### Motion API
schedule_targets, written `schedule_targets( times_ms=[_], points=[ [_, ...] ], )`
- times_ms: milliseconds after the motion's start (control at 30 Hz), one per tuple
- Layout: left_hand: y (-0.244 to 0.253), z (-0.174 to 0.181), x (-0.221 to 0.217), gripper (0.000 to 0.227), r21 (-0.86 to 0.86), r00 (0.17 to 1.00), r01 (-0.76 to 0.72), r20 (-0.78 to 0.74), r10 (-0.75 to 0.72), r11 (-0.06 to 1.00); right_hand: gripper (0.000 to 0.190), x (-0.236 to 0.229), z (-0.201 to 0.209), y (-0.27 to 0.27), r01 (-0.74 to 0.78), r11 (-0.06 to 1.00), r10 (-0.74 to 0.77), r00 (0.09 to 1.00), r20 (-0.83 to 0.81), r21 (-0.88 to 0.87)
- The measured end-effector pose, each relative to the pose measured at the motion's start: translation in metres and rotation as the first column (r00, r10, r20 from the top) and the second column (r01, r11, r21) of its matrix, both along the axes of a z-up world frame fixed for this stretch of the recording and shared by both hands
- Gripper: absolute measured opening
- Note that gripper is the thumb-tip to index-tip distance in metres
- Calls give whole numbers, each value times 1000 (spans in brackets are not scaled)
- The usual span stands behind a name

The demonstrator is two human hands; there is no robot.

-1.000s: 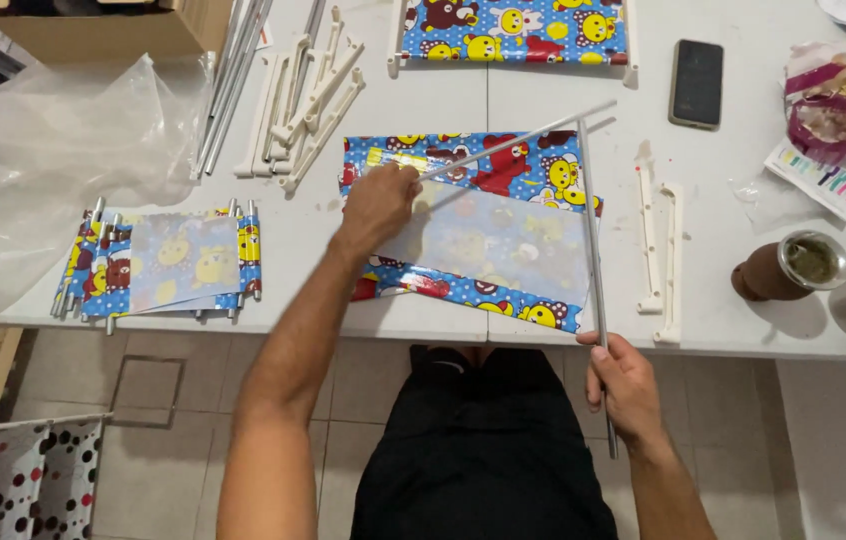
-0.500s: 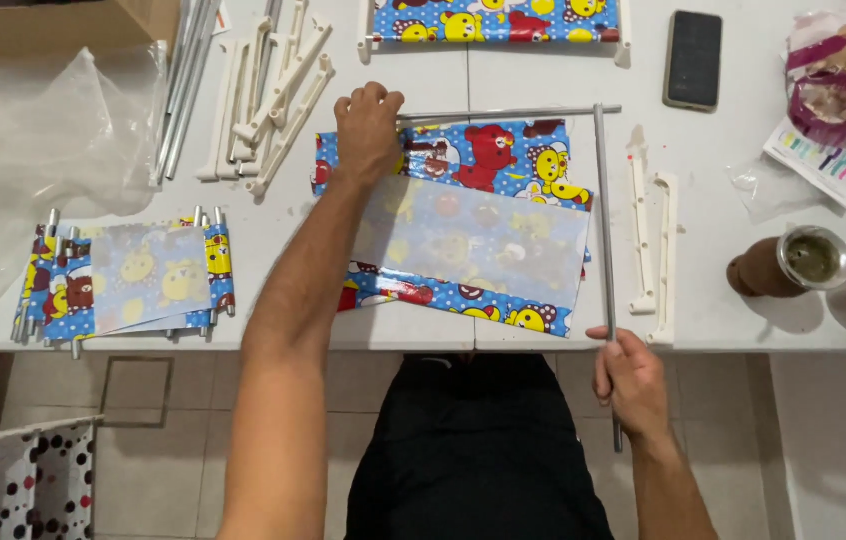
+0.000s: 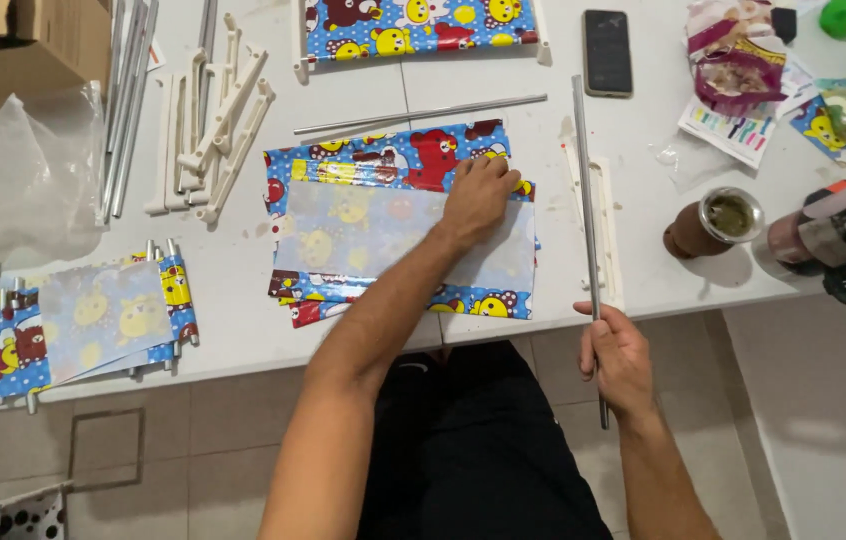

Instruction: Assembling a shoe rack by sliding metal support rods into the sleeves of patterned fabric panels.

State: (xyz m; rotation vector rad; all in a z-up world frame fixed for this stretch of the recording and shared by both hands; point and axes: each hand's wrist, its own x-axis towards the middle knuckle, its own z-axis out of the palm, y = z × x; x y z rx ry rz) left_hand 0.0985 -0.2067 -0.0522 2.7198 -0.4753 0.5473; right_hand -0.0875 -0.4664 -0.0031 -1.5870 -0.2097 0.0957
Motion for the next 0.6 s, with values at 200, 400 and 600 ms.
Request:
schedule_targets(
  times_ms=[200,400,600],
  points=[
    [15,0,-9,9,-4,990,115,-85,-115,993,35,-12,-1,-36,86,971,-89,996,-2,-222],
    [24,34,-58,26,-27,976,147,-158,-149,989,31,-6,10,-61,93,870,-147,986,-75,-484],
    [14,18,-55,20,-62,984,85,-153,-94,994,29,-9,14,-80,97,777,-143,989,-24,-622]
  ],
)
